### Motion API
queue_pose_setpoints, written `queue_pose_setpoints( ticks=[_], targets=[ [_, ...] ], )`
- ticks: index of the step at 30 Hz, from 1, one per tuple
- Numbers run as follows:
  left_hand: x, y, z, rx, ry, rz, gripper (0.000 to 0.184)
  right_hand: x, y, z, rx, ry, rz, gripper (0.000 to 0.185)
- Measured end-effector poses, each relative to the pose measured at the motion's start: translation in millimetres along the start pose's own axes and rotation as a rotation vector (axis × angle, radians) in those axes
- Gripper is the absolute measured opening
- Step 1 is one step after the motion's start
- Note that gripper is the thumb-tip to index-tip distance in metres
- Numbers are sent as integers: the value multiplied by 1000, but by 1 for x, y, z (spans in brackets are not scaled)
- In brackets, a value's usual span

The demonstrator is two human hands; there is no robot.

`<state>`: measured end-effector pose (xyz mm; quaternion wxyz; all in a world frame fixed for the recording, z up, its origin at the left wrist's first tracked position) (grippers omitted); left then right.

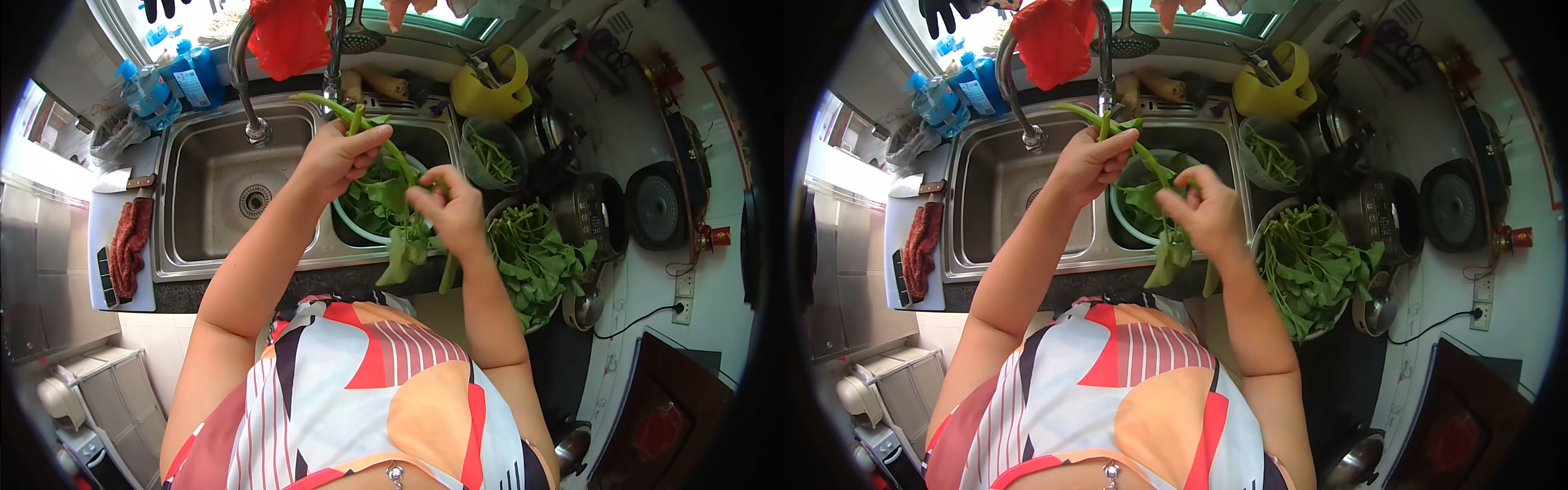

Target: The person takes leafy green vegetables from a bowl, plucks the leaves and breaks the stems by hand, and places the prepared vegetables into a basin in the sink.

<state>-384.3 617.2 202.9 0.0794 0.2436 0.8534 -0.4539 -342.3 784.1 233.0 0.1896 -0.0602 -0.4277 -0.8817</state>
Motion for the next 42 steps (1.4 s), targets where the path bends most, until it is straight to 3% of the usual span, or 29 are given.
queue_pose_setpoints(
  ticks=[1, 2, 4, 7, 11, 12, 15, 18, 21, 22, 25, 26, 32, 35, 37, 38, 42],
  targets=[
    [0, 0, -1, 13, -10, -11, 21, -1, 17, -3, -257, 45, 52, 25],
    [-1, -1, -1, 53, -41, -17, 22, -2, 28, -6, -364, -92, 251, 22],
    [-4, -4, -2, 132, -106, -28, 23, -5, 23, -10, -432, -144, 320, 19],
    [-11, -29, -4, 624, -264, -433, 22, -5, 26, -14, -423, -102, 381, 13],
    [-6, -26, -4, 769, -271, -351, 20, 0, 16, -17, -333, 12, 415, 10],
    [-6, -26, -4, 747, -255, -351, 19, 1, 12, -20, -298, 29, 427, 10],
    [-1, -27, -5, 635, -205, -380, 18, 1, -36, -29, 228, -47, 108, 11],
    [5, -26, 1, 470, -178, -427, 16, -7, -70, -38, 996, -104, -421, 14],
    [-1, -35, 0, 430, -179, -405, 16, -11, -81, -40, 1101, -68, -457, 15],
    [1, -35, 3, 443, -186, -405, 16, -8, -66, -38, 956, 39, -388, 15],
    [7, -30, 2, 423, -176, -406, 16, 1, -36, -44, 688, 32, -186, 18],
    [9, -29, 0, 406, -168, -406, 17, 0, -39, -46, 691, 112, -199, 21],
    [4, -28, 2, 384, -214, -437, 16, 3, -40, -34, 416, 22, -138, 14],
    [2, -24, 6, 253, -325, -479, 15, 6, -45, -27, 676, -244, -58, 17],
    [-3, -38, 21, -145, -357, -523, 13, 4, -63, -15, 861, -342, -179, 17],
    [-8, -49, 22, -138, -327, -580, 12, 2, -74, -10, 978, -381, -190, 16],
    [-2, -49, 25, -19, -338, -379, 8, 9, -60, 15, 1255, -343, -66, 11]
  ],
)
Point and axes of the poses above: each hand's wrist, its own x-axis towards the middle knuckle, its own z-axis out of the back of the hand, y = z × x, the point moved 7 cm from there along x, towards the middle knuckle, and after that the axes turned 10 degrees about z, right-handed, at the moved point
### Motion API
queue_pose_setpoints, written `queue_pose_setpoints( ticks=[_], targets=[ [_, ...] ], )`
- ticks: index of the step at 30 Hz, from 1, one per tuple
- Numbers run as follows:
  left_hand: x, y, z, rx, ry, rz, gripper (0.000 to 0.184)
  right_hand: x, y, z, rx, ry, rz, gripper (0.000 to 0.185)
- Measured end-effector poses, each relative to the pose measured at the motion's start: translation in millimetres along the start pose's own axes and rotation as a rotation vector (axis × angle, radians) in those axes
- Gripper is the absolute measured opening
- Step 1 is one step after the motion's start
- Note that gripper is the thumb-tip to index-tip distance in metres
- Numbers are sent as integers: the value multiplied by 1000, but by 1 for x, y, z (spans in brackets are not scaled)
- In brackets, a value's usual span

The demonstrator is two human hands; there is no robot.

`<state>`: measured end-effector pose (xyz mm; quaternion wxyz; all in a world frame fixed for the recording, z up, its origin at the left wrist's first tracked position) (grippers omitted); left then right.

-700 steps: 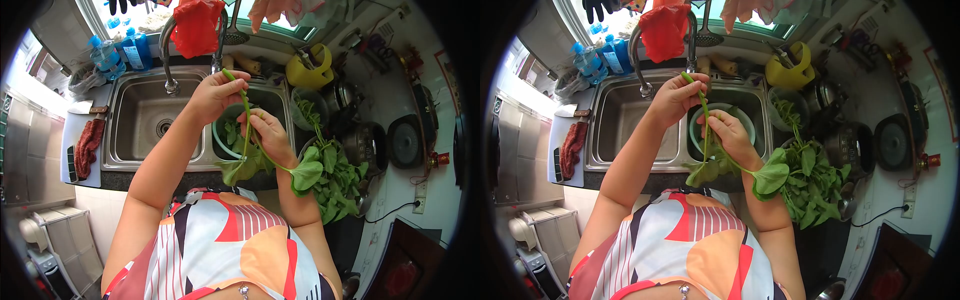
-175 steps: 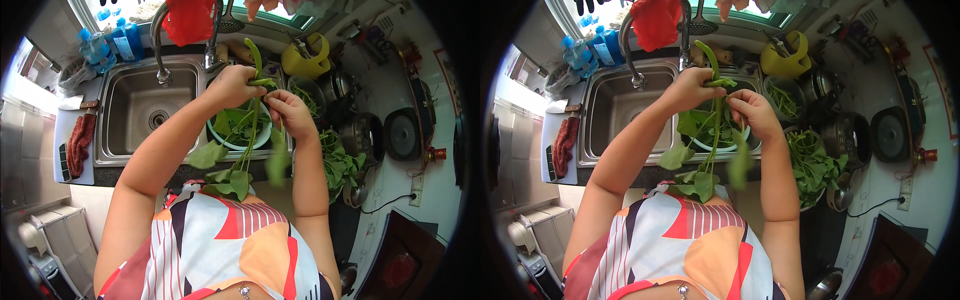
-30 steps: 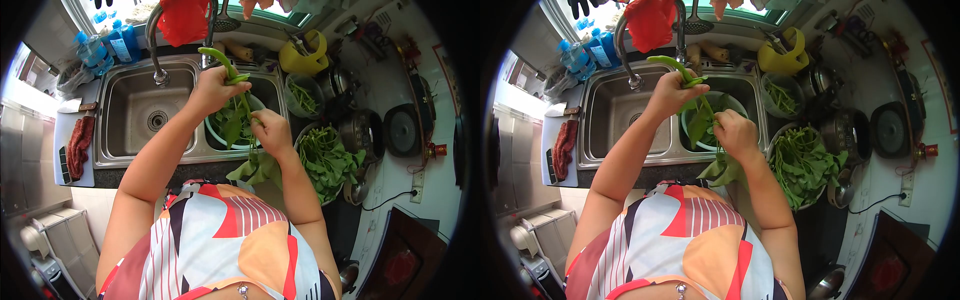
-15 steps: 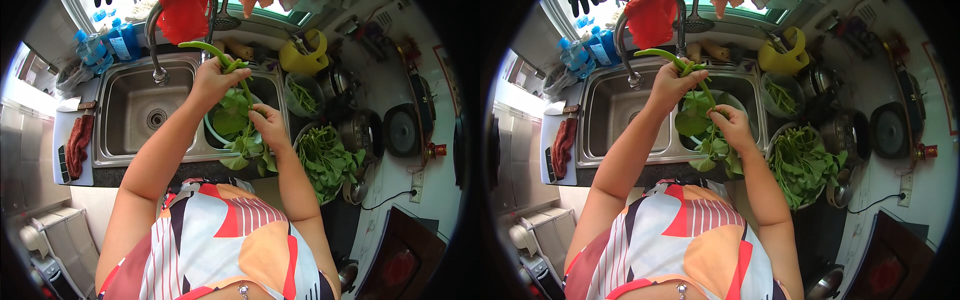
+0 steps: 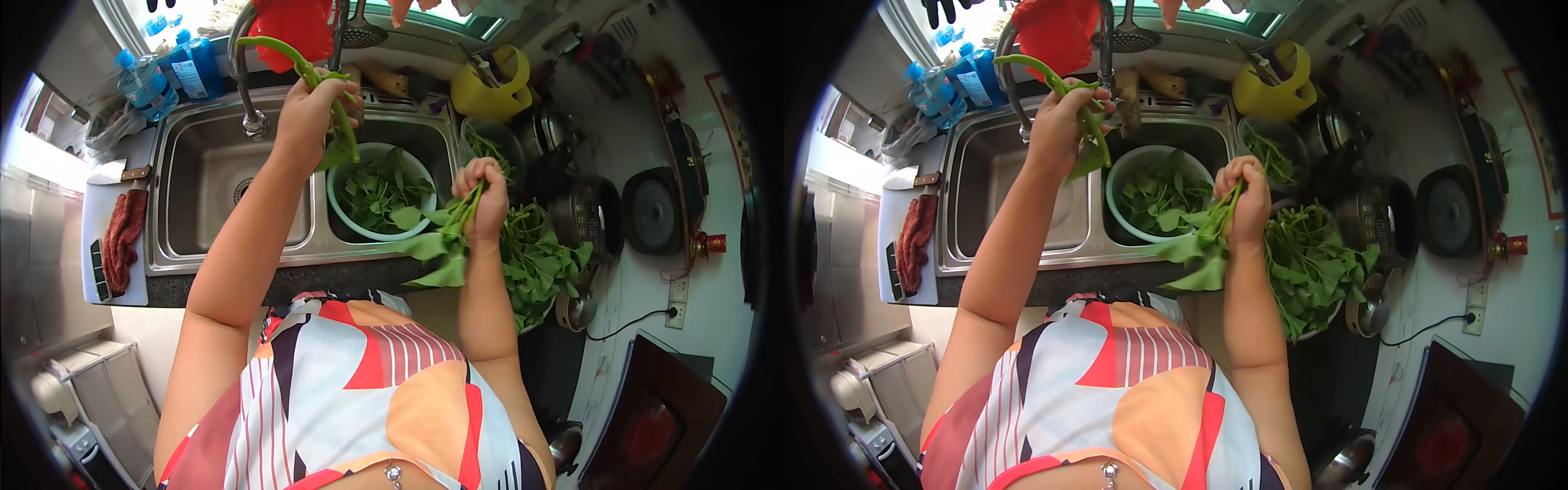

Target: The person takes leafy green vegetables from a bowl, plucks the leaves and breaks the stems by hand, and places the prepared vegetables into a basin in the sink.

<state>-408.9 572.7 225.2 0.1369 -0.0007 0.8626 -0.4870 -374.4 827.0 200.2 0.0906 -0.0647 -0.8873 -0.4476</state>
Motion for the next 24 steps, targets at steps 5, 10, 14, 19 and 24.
queue_pose_setpoints(
  ticks=[5, 10, 14, 19, 24],
  targets=[
    [-11, 31, -28, 252, 388, 178, 16, 12, 19, -20, 264, 71, 60, 15],
    [-14, 114, -42, 452, 507, 482, 13, -1, 11, 16, 137, -162, -218, 18],
    [10, 147, -63, 141, 306, 710, 14, -54, -3, 41, 192, -253, -362, 18],
    [39, 156, -137, -91, 316, 748, 18, -104, 24, 76, 176, -441, -290, 14],
    [75, 174, -242, -288, 377, 711, 20, -126, 57, 99, 154, -557, -187, 14]
  ],
)
Point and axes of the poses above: each hand's wrist, its own x-axis towards the middle knuckle, its own z-axis out of the back of the hand, y = z × x, the point moved 7 cm from there along x, towards the middle knuckle, and after that the axes turned 10 degrees about z, right-handed, at the moved point
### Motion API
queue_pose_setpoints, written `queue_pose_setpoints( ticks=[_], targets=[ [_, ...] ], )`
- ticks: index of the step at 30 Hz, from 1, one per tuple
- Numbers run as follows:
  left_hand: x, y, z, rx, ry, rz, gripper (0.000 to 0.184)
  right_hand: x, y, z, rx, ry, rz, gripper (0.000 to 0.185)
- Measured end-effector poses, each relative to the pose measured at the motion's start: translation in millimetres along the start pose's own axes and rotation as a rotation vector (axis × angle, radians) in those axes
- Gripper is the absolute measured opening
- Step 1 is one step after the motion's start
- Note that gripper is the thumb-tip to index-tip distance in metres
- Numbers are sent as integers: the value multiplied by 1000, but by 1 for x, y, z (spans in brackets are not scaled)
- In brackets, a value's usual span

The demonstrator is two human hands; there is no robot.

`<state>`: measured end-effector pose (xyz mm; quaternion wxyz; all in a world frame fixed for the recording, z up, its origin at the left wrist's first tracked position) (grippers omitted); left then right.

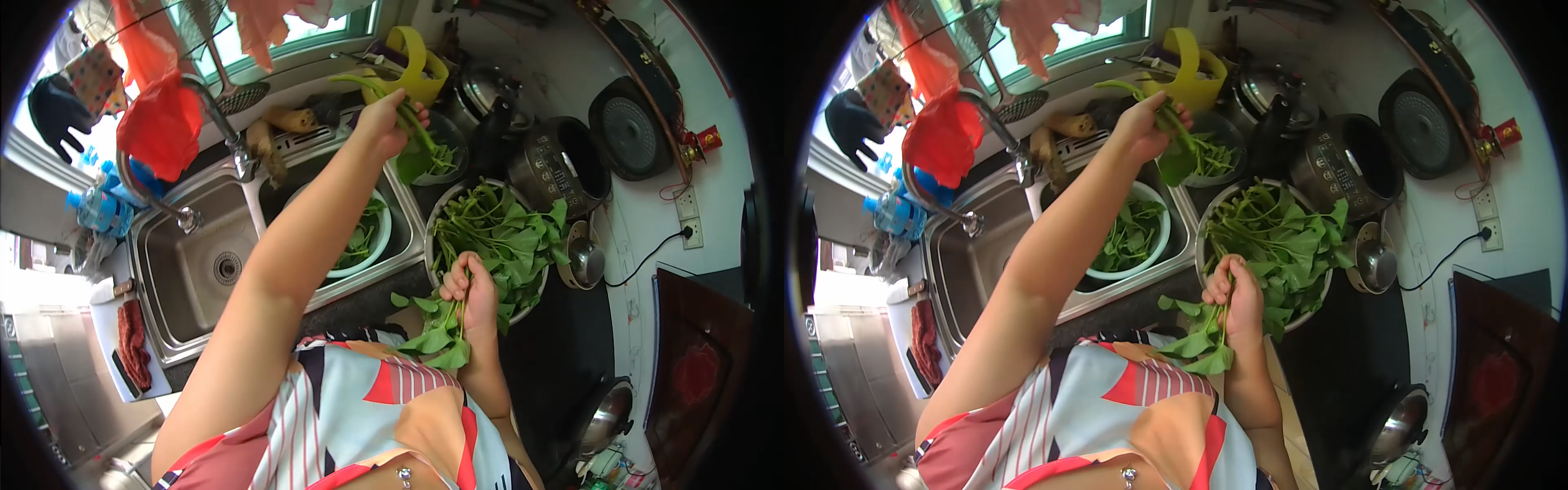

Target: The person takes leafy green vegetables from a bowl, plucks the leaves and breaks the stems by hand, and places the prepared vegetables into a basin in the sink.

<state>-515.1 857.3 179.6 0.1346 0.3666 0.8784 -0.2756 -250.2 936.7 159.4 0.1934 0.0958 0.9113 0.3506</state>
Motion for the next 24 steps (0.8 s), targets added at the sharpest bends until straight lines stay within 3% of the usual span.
queue_pose_setpoints(
  ticks=[1, 2, 5, 6, 9, 10, 12, 13, 14, 15, 17, 20, 23, 24],
  targets=[
    [14, 3, -13, -31, -5, -12, 20, -2, 5, 4, 1, -20, 18, 14],
    [34, 8, -17, 3, 22, -65, 35, -2, 8, 8, 11, -16, 33, 14],
    [51, 28, -5, 444, -362, -17, 60, 0, 18, 16, 77, -78, 88, 14],
    [46, 37, -2, 487, -279, 61, 69, 1, 24, 15, 85, -47, 121, 16],
    [43, 38, 19, 1014, -473, -143, 59, 11, 47, 4, 149, -17, 253, 17],
    [25, 45, 10, 1135, -318, -344, 45, 17, 53, -2, 171, 46, 291, 17],
    [-24, 83, -5, 1111, 189, -70, 29, 26, 61, -17, 206, 152, 341, 16],
    [-57, 91, -13, 1203, 324, -79, 22, 31, 62, -27, 227, 201, 356, 16],
    [-86, 92, -14, 1354, 259, -87, 21, 36, 62, -35, 203, 243, 394, 16],
    [-114, 82, -23, 1486, 311, -375, 23, 39, 60, -47, 195, 292, 418, 17],
    [-156, 64, -32, 1640, 283, -750, 26, 43, 52, -72, 117, 386, 435, 17],
    [-195, 36, -29, 1694, 62, -994, 29, 45, 36, -104, -45, 452, 493, 18],
    [-203, 28, -7, 1799, 43, -697, 26, 43, 17, -131, -117, 486, 515, 18],
    [-209, 24, -2, 1755, -13, -816, 22, 42, 11, -139, -144, 488, 523, 18]
  ],
)
Point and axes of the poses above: each hand's wrist, its own x-axis towards the middle knuckle, its own z-axis out of the back of the hand, y = z × x, the point moved 7 cm from there along x, towards the middle knuckle, and after that the axes turned 10 degrees about z, right-handed, at the moved point
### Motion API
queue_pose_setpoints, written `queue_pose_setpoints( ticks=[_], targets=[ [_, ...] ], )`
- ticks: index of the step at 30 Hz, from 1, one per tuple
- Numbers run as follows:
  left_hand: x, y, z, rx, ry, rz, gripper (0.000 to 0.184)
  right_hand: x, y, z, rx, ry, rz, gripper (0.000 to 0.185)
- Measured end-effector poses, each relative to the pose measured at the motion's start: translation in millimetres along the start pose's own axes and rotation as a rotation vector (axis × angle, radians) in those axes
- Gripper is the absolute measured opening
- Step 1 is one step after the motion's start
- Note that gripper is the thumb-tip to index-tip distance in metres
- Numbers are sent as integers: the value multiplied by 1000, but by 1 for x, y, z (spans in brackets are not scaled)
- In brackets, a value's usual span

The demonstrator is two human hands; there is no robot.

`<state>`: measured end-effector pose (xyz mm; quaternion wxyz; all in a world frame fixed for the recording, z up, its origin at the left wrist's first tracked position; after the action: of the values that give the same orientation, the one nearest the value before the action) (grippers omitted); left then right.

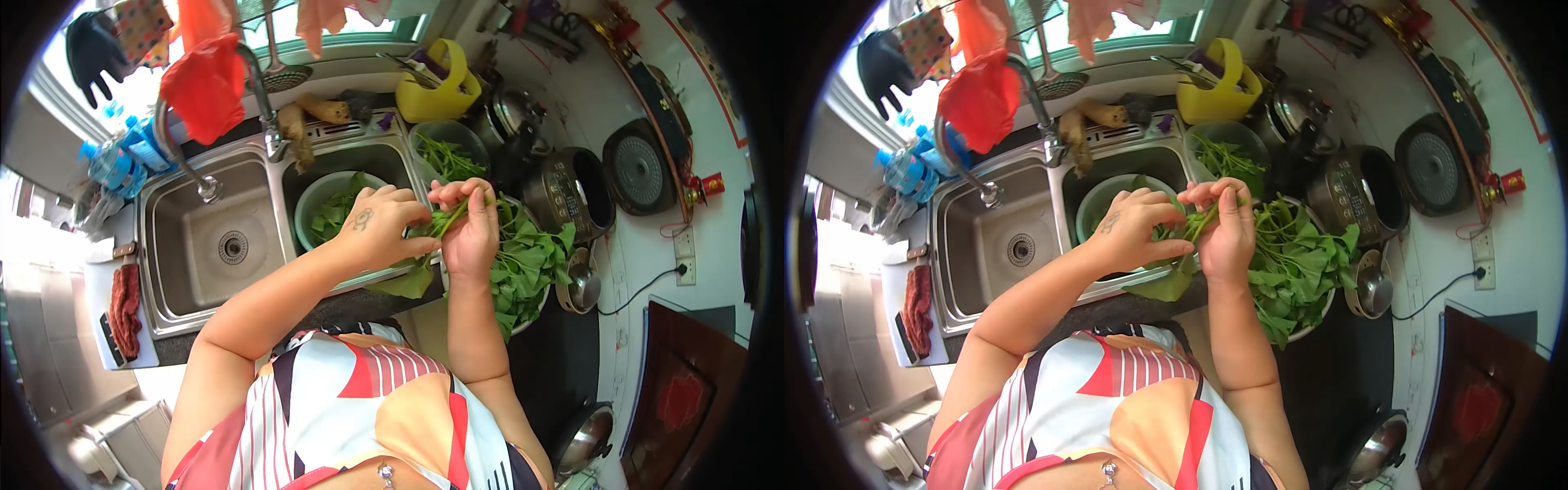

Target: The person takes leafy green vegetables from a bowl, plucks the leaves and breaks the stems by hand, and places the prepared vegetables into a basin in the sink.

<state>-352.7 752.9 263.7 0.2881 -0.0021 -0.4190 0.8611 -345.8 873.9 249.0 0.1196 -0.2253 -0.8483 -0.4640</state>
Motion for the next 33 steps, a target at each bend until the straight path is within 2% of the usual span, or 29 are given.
queue_pose_setpoints(
  ticks=[3, 4, 5, 8, 9, 11, 14, 17, 21, 25, 28, 31, 33],
  targets=[
    [-10, 27, -2, -47, 60, 110, 23, -1, -16, -23, -136, 69, 15, 18],
    [-11, 31, 5, -72, -12, 50, 20, 0, -18, -26, -299, 94, 69, 17],
    [-13, 47, 3, -179, 47, 182, 19, 2, -18, -29, -543, 143, 196, 17],
    [-23, 74, 6, -533, 277, 528, 17, 7, -26, -40, -762, 234, 101, 20],
    [-25, 96, -11, -721, 414, 560, 15, 10, -30, -43, -783, 265, 41, 21],
    [-29, 98, -4, -820, 434, 576, 18, 14, -40, -42, -730, 280, -78, 21],
    [-32, 88, 8, -782, 324, 510, 21, 14, -53, -35, -573, 229, -189, 20],
    [-37, 57, 44, 67, -311, 51, 22, 13, -45, -39, -680, 187, -142, 21],
    [-41, 46, 40, 271, -368, 29, 18, 11, -42, -46, -684, 172, -122, 22],
    [-40, 51, 50, 151, -391, 103, 11, 13, -42, -48, -641, 161, -134, 23],
    [-40, 55, 47, 184, -337, 13, 12, 13, -43, -46, -670, 162, -139, 26],
    [-36, 92, 25, -440, -43, 399, 13, 15, -46, -38, -746, 207, -150, 28],
    [-36, 98, 25, -580, 4, 433, 14, 15, -50, -35, -734, 227, -194, 27]
  ],
)
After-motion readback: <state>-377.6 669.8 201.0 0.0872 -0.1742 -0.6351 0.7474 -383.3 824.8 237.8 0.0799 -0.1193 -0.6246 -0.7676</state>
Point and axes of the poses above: each hand's wrist, its own x-axis towards the middle knuckle, its own z-axis out of the back of the hand, y = z × x, the point moved 7 cm from there along x, towards the middle knuckle, and after that the axes turned 10 degrees about z, right-handed, at the moved point
